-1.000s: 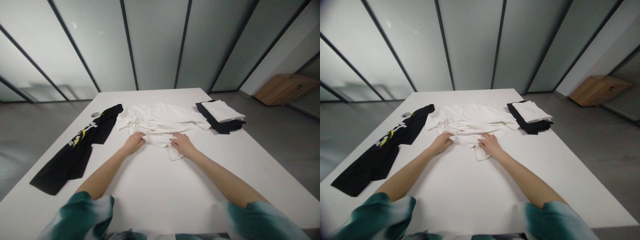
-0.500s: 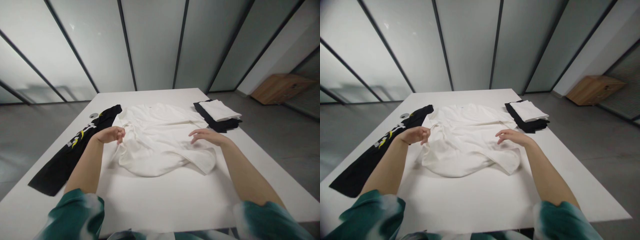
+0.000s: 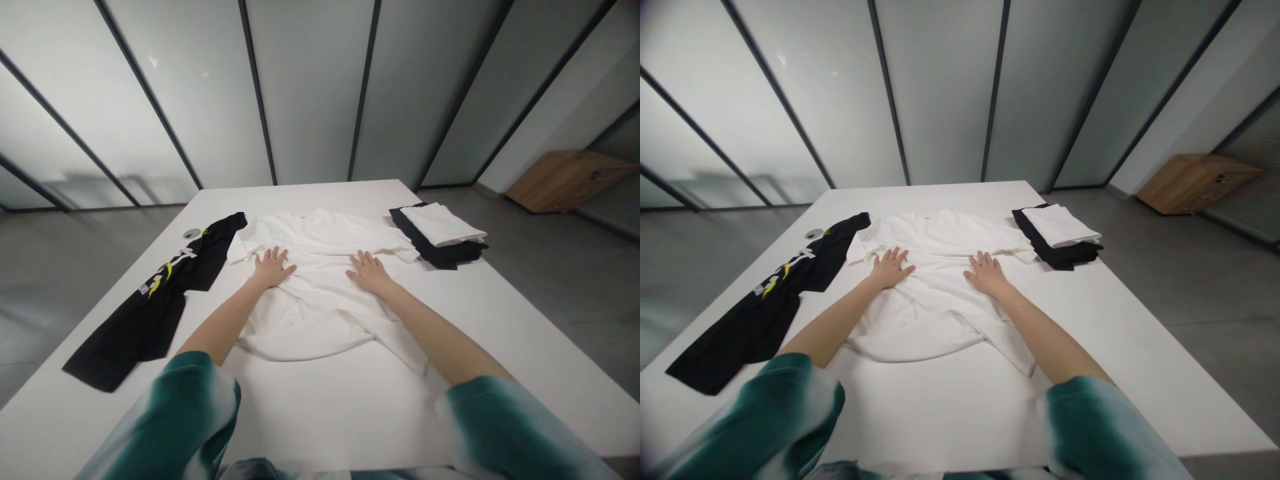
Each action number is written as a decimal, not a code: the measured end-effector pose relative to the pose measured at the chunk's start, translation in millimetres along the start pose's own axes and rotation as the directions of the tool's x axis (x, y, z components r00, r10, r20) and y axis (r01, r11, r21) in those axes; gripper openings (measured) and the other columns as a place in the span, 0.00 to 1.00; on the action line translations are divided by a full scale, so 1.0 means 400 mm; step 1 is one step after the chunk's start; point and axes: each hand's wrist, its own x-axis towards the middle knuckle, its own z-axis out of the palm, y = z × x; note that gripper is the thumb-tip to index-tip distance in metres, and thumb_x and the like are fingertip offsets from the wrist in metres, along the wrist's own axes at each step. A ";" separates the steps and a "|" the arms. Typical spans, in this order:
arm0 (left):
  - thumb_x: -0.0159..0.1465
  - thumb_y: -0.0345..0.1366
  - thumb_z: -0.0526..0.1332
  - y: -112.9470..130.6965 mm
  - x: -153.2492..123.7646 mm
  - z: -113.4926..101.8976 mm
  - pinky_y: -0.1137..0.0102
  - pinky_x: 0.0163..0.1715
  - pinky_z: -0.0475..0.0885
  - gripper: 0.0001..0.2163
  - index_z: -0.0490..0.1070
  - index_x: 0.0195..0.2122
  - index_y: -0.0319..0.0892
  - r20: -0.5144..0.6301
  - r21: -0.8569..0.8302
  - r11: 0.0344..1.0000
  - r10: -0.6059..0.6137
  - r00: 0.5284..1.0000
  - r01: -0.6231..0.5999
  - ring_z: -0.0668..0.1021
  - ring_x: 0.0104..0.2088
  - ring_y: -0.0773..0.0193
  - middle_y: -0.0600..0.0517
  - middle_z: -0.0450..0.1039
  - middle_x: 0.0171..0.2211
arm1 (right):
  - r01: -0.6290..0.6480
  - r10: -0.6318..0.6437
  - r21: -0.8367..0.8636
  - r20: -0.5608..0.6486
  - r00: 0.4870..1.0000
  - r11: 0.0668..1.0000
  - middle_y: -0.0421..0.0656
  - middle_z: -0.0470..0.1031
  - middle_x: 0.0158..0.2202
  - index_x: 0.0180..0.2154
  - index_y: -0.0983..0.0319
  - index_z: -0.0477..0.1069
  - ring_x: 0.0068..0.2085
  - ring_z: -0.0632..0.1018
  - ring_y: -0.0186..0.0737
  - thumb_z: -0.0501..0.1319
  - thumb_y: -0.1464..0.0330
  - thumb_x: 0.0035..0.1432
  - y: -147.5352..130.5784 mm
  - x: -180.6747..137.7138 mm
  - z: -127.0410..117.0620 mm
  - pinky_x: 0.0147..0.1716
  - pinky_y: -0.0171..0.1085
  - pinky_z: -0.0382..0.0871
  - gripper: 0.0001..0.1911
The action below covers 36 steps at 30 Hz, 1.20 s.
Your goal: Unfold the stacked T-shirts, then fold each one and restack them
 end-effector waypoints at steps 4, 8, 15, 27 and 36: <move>0.67 0.59 0.46 -0.024 -0.044 0.009 0.38 0.63 0.49 0.37 0.48 0.71 0.43 -0.009 0.062 0.998 0.033 0.999 -0.032 0.50 0.70 0.40 0.38 0.44 0.71 | 0.012 -0.012 -0.026 0.013 1.000 1.000 0.56 0.46 0.72 0.69 0.61 0.52 0.71 0.51 0.58 0.46 0.51 0.68 -0.021 -0.069 0.020 0.65 0.58 0.47 0.35; 0.67 0.60 0.44 -0.034 -0.096 0.027 0.40 0.63 0.50 0.39 0.44 0.72 0.41 -0.006 0.137 0.990 0.037 0.999 -0.035 0.50 0.70 0.42 0.38 0.42 0.72 | 0.018 -0.017 -0.030 0.035 0.999 0.999 0.56 0.38 0.73 0.70 0.63 0.50 0.71 0.46 0.59 0.46 0.51 0.68 -0.054 -0.137 0.024 0.65 0.60 0.46 0.36; 0.65 0.64 0.44 -0.031 -0.142 -0.040 0.40 0.60 0.55 0.38 0.58 0.67 0.42 0.126 0.205 0.978 0.003 0.992 -0.029 0.60 0.66 0.39 0.36 0.55 0.68 | 0.100 -0.100 -0.002 0.038 0.994 0.995 0.53 0.71 0.60 0.61 0.61 0.67 0.59 0.72 0.54 0.47 0.52 0.68 -0.015 -0.107 -0.087 0.58 0.51 0.62 0.30; 0.68 0.59 0.41 0.032 0.050 0.008 0.46 0.65 0.51 0.36 0.49 0.71 0.43 -0.022 0.105 0.993 -0.060 0.998 0.062 0.51 0.70 0.44 0.41 0.45 0.72 | -0.113 0.114 -0.008 0.074 0.991 0.994 0.52 0.47 0.72 0.69 0.58 0.52 0.70 0.52 0.60 0.45 0.48 0.67 -0.003 0.079 -0.040 0.64 0.57 0.49 0.36; 0.64 0.65 0.37 -0.004 0.089 0.027 0.39 0.64 0.45 0.41 0.43 0.72 0.47 0.031 0.068 0.987 -0.146 0.989 0.144 0.44 0.71 0.40 0.44 0.37 0.73 | -0.088 0.086 0.008 0.098 0.991 0.996 0.46 0.44 0.73 0.70 0.54 0.50 0.71 0.49 0.61 0.41 0.45 0.66 0.025 0.152 -0.040 0.66 0.58 0.45 0.38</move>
